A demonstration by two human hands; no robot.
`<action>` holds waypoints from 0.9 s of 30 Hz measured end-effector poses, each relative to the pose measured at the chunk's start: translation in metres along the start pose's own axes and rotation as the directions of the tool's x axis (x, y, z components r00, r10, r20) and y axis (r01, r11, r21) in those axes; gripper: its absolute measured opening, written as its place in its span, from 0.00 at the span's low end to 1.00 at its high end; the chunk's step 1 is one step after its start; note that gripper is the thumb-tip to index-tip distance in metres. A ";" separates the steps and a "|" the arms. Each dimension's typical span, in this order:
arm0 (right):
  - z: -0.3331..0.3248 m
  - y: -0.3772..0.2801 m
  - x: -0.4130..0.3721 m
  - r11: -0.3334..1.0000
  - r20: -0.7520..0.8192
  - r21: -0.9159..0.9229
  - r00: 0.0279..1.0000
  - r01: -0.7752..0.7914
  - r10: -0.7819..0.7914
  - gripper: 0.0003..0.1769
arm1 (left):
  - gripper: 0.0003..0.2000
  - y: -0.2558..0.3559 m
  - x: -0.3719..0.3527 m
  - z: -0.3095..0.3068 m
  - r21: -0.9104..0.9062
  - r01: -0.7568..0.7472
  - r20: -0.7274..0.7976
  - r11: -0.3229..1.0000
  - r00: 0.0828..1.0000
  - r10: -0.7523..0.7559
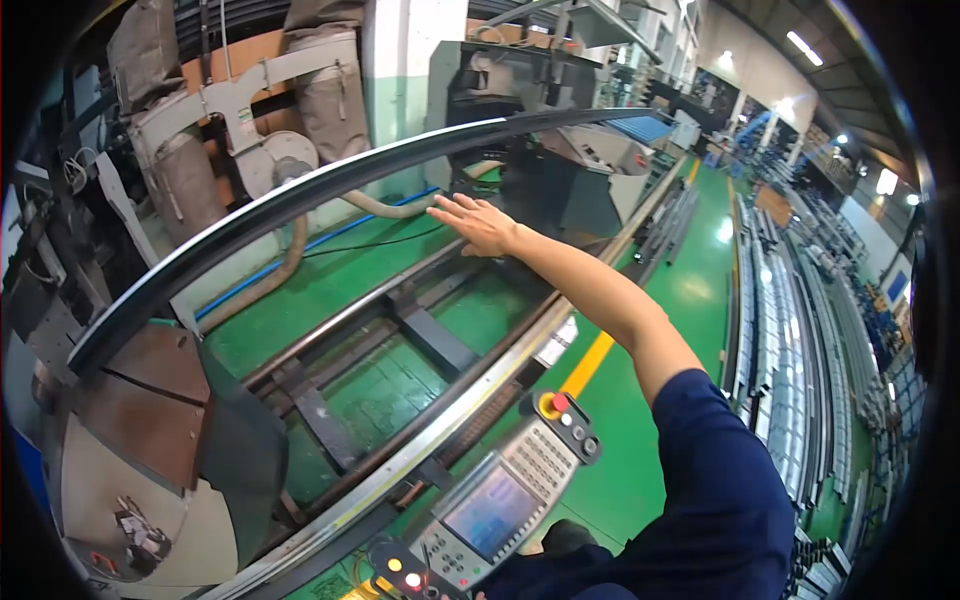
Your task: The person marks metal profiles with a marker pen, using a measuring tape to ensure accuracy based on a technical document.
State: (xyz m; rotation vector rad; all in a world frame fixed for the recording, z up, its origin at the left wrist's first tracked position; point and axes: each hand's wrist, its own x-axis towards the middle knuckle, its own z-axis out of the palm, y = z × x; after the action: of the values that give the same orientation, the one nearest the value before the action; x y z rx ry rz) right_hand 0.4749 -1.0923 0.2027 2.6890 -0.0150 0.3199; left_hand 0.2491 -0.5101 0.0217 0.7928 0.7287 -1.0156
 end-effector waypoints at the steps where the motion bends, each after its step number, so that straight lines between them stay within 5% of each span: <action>1: 0.022 0.020 0.024 1.000 0.008 -0.011 1.000 -0.015 0.015 0.61 | 0.29 0.002 0.010 0.019 -0.018 -0.025 0.000 1.000 1.000 0.025; 6: 0.112 0.085 0.137 0.980 0.008 -0.003 0.980 -0.200 0.200 0.60 | 0.29 0.008 0.078 0.110 -0.074 -0.133 0.003 0.988 0.991 0.133; 8: 0.137 0.097 0.176 0.978 -0.158 0.051 0.966 -0.201 0.207 0.52 | 0.29 0.005 0.112 0.150 -0.088 -0.167 0.005 0.982 0.986 0.168; 12: 0.189 0.118 0.256 0.990 -0.404 -0.021 0.907 -0.138 0.117 0.36 | 0.29 0.005 0.174 0.232 -0.094 -0.227 0.007 0.969 0.974 0.228; 16: 0.231 0.134 0.286 0.993 -0.587 -0.109 0.809 -0.052 -0.022 0.31 | 0.29 0.007 0.216 0.294 -0.084 -0.272 0.001 0.959 0.962 0.273; 21: 0.240 0.152 0.289 0.994 -0.656 -0.098 0.747 0.055 -0.105 0.32 | 0.29 0.009 0.249 0.340 -0.045 -0.335 0.026 0.941 0.942 0.336; 27: 0.240 0.160 0.295 0.987 -0.603 -0.132 0.783 0.089 -0.151 0.30 | 0.29 0.009 0.268 0.365 0.083 -0.434 0.060 0.897 0.901 0.430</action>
State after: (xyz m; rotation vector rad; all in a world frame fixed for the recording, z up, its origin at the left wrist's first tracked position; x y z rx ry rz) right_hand 0.8054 -1.3262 0.1241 2.3510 0.3267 1.1058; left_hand 0.4088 -0.9330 -0.0083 0.9633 0.4409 -0.6615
